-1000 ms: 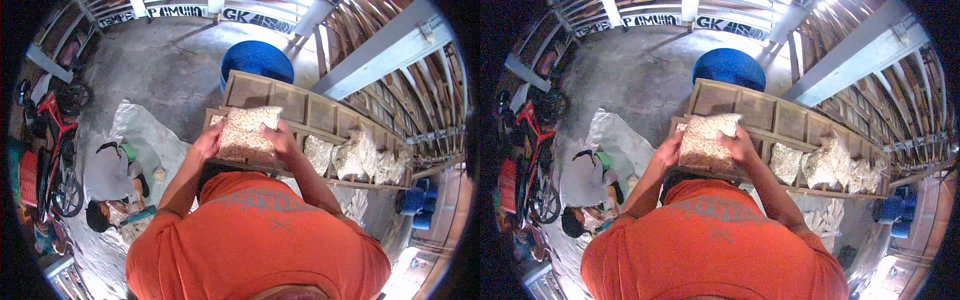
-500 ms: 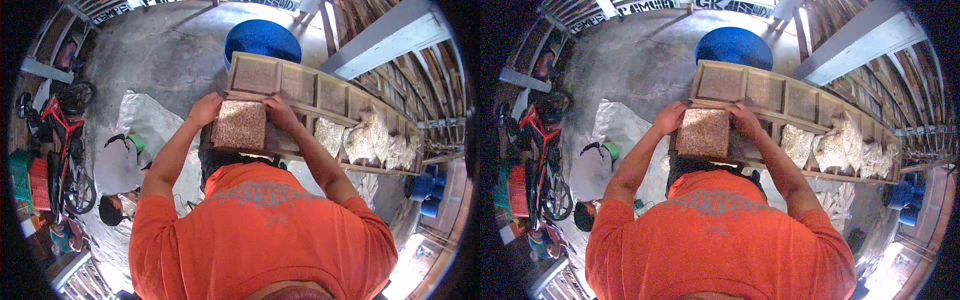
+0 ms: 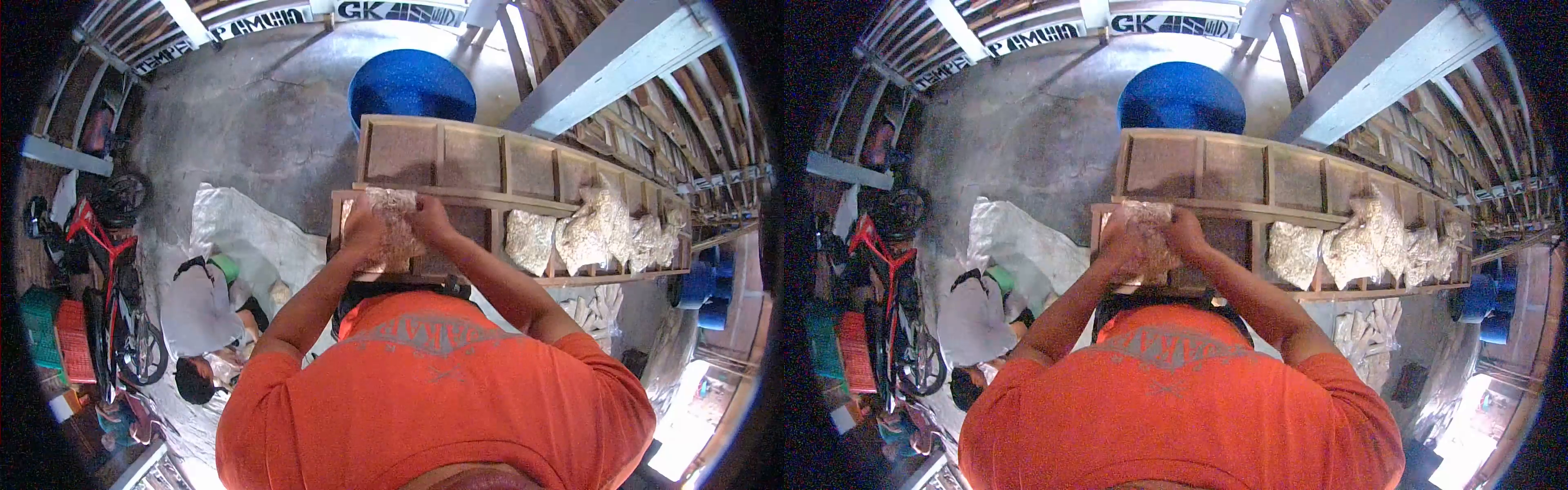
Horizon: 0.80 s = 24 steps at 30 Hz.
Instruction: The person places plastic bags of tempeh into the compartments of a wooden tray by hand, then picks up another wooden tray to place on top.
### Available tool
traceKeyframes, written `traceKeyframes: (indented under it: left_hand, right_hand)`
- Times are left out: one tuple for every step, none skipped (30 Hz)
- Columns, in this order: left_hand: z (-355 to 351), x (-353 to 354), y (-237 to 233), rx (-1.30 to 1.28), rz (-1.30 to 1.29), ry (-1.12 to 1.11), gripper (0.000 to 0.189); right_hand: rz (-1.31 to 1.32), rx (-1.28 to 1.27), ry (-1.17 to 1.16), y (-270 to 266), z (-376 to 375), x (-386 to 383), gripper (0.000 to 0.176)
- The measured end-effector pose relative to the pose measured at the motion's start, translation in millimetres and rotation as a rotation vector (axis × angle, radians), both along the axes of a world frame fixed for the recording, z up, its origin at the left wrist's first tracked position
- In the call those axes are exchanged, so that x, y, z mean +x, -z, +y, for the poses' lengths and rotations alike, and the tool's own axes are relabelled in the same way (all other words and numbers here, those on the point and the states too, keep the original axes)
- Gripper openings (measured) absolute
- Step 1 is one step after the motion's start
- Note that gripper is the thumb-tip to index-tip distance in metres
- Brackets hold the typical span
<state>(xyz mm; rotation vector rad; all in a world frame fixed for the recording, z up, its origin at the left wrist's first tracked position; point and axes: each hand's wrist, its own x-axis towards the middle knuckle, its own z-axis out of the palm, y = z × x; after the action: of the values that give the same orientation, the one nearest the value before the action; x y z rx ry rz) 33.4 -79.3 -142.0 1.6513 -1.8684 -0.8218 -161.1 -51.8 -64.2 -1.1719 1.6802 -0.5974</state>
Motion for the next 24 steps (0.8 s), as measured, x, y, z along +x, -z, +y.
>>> traceKeyframes:
  left_hand:
    - [-22,-11,-43,0.066,0.142,0.079,0.054]
    - [-46,-24,-63,0.047,0.17,0.085,0.053]
    - [-70,-37,-82,0.028,0.199,0.092,0.052]
    - [-96,-51,-86,-0.078,0.115,0.027,0.052]
    - [-121,-63,-80,-0.085,0.114,0.025,0.052]
    - [-145,-73,-61,-0.151,0.024,-0.006,0.052]
    - [-162,-80,-40,-0.216,-0.065,-0.036,0.053]
    - [-171,-78,-14,-0.224,-0.068,-0.034,0.053]
    - [-176,-74,13,-0.019,-0.113,0.077,0.052]
    - [-190,-77,19,0.077,-0.131,0.127,0.051]
    - [-204,-79,27,0.172,-0.153,0.178,0.05]
    - [-209,-81,32,0.227,-0.198,0.214,0.049]
    - [-208,-80,30,0.287,-0.247,0.253,0.048]
    - [-210,-78,27,0.297,-0.252,0.258,0.048]
    - [-214,-79,3,0.29,-0.208,0.229,0.044]
    - [-217,-81,-18,0.279,-0.159,0.201,0.04]
    - [-215,-75,-24,0.19,-0.308,0.296,0.031]
    - [-202,-59,-30,0.209,-0.303,0.305,0.031]
    - [-184,-37,-41,0.119,-0.261,0.381,0.027]
    - [-178,-29,-52,0.054,-0.238,0.409,0.025]
    - [-172,-21,-64,-0.011,-0.217,0.437,0.023]
    - [-156,-15,-68,-0.086,-0.409,0.459,0.021]
    - [-138,-10,-71,-0.158,-0.604,0.482,0.018]
    - [-134,-7,-61,-0.171,-0.608,0.478,0.018]
  right_hand:
    - [-0.114,-0.144,0.03,-8,-20,-6,0.026]
    - [-0.114,-0.149,0.03,-14,-44,-15,0.026]
    - [-0.046,-0.318,0.028,-20,-72,-26,0.028]
    - [0.022,-0.487,0.025,-23,-97,-35,0.029]
    - [0.021,-0.494,0.023,-15,-118,-42,0.029]
    - [0.148,-0.524,0.076,8,-137,-48,0.031]
    - [0.276,-0.551,0.132,32,-151,-55,0.034]
    - [0.273,-0.558,0.136,59,-153,-59,0.034]
    - [0.263,-0.414,0.09,87,-147,-64,0.035]
    - [0.254,-0.276,0.04,100,-153,-68,0.036]
    - [0.255,-0.285,0.036,93,-163,-71,0.036]
    - [0.305,-0.3,0.051,84,-162,-70,0.035]
    - [0.351,-0.308,0.068,86,-158,-68,0.035]
    - [0.346,-0.297,0.072,86,-160,-66,0.035]
    - [0.345,-0.345,0.061,88,-168,-69,0.034]
    - [0.35,-0.395,0.049,88,-175,-75,0.033]
    - [0.179,-0.367,-0.059,70,-170,-87,0.037]
    - [0.182,-0.346,-0.056,57,-153,-96,0.037]
    - [0.233,-0.442,-0.157,42,-134,-102,0.038]
    - [0.288,-0.561,-0.266,27,-126,-110,0.04]
    - [0.407,-0.536,-0.36,17,-114,-118,0.037]
    - [0.403,-0.534,-0.359,17,-114,-122,0.037]
    - [0.454,-0.471,-0.507,18,-113,-125,0.033]
    - [0.513,-0.424,-0.655,16,-122,-127,0.03]
